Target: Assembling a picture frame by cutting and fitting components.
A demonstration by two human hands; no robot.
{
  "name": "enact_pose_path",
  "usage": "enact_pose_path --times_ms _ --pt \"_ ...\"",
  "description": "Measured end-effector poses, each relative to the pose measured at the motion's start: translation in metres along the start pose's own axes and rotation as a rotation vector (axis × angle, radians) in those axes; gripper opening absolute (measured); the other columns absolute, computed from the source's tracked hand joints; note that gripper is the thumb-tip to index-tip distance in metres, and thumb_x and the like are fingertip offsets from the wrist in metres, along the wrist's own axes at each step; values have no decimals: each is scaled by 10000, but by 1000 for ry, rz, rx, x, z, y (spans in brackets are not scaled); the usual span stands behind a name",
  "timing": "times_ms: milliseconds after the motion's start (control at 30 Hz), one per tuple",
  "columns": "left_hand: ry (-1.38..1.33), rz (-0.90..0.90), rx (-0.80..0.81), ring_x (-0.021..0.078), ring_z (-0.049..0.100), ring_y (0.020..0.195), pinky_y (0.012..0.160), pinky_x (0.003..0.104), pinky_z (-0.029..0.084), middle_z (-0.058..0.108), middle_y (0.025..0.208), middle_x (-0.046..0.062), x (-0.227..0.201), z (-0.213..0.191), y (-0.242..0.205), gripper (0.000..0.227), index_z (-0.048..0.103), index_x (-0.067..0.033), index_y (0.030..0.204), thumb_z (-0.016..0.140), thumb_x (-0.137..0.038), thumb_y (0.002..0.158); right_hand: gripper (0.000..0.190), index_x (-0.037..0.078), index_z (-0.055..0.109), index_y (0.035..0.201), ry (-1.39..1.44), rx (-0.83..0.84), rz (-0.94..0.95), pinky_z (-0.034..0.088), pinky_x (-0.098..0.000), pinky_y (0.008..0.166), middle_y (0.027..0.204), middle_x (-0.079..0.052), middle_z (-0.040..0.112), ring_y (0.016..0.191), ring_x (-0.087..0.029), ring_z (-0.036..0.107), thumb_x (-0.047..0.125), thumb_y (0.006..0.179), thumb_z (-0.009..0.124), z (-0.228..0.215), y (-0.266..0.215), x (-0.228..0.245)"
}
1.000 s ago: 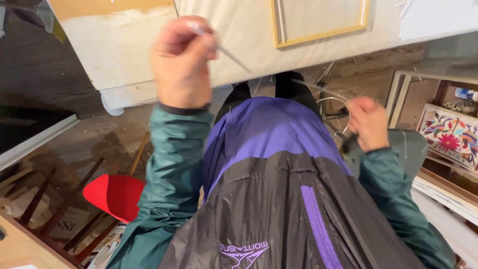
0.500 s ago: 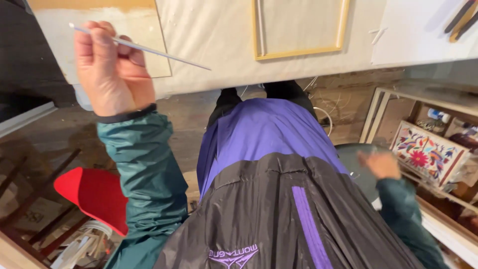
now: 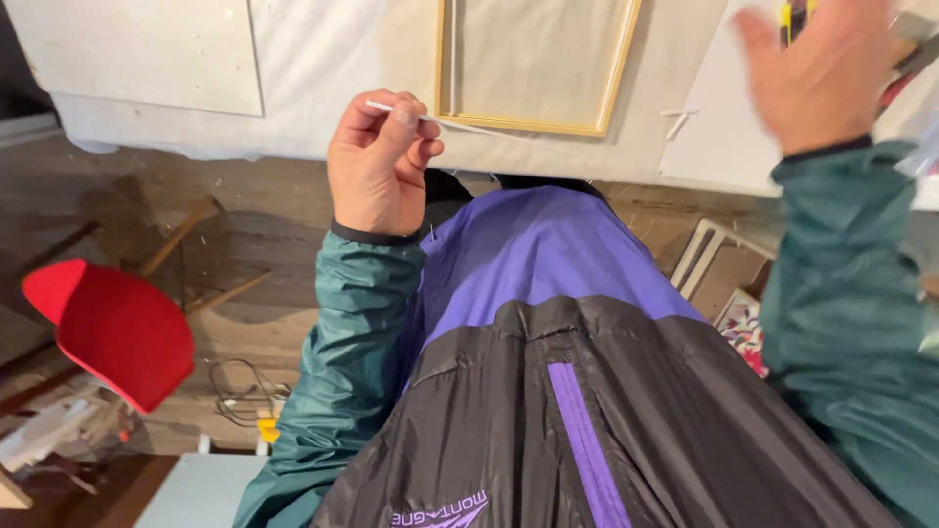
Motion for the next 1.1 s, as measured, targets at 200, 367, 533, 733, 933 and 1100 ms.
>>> enact_pose_path --times_ms 200,367,533,733,933,1100 --pt "-90 28 -126 185 707 870 748 307 607 696 1000 91 50 5 4 85 641 -25 1046 706 -60 1005 376 -10 679 1270 1234 420 12 566 -335 835 1108 -159 712 939 -258 718 110 954 843 -43 14 72" --pt "-33 -7 -121 172 703 848 734 302 612 701 971 83 70 8 4 67 661 -13 1033 699 -58 1000 52 20 765 1098 1194 397 170 548 -311 760 1046 -104 738 893 -221 724 38 1052 782 -33 -12 69" --pt "425 227 -267 113 632 777 656 264 548 716 961 68 70 -36 24 76 696 -4 1043 730 -51 994 43 6 748 1115 1014 327 162 548 -314 769 1038 -121 706 889 -246 702 -3 1075 760 -3 -48 26" --pt "947 356 -193 116 707 904 811 272 599 740 1016 33 50 -56 43 179 685 -14 1154 719 -40 980 73 14 744 1068 891 269 37 548 -379 826 990 -125 682 929 -298 674 -20 1004 752 -6 -39 33" --pt "1043 242 -88 109 703 861 771 274 599 746 986 25 52 -51 59 159 702 -35 1149 713 -57 992 88 55 752 1058 914 226 -2 537 -393 841 1005 -84 642 965 -283 647 31 979 783 14 -33 79" --pt "1139 255 -92 105 696 817 745 272 603 746 949 24 46 -46 63 191 698 -42 1150 741 -64 966 79 93 758 1023 924 245 38 536 -401 838 1004 -65 590 955 -275 635 79 968 813 28 -35 102"
Point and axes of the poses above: each hand's wrist, its own y-axis towards the middle knuckle, its own z-axis out of the palm, x = y × z, the point moved 2 cm from there along y, towards the middle knuckle
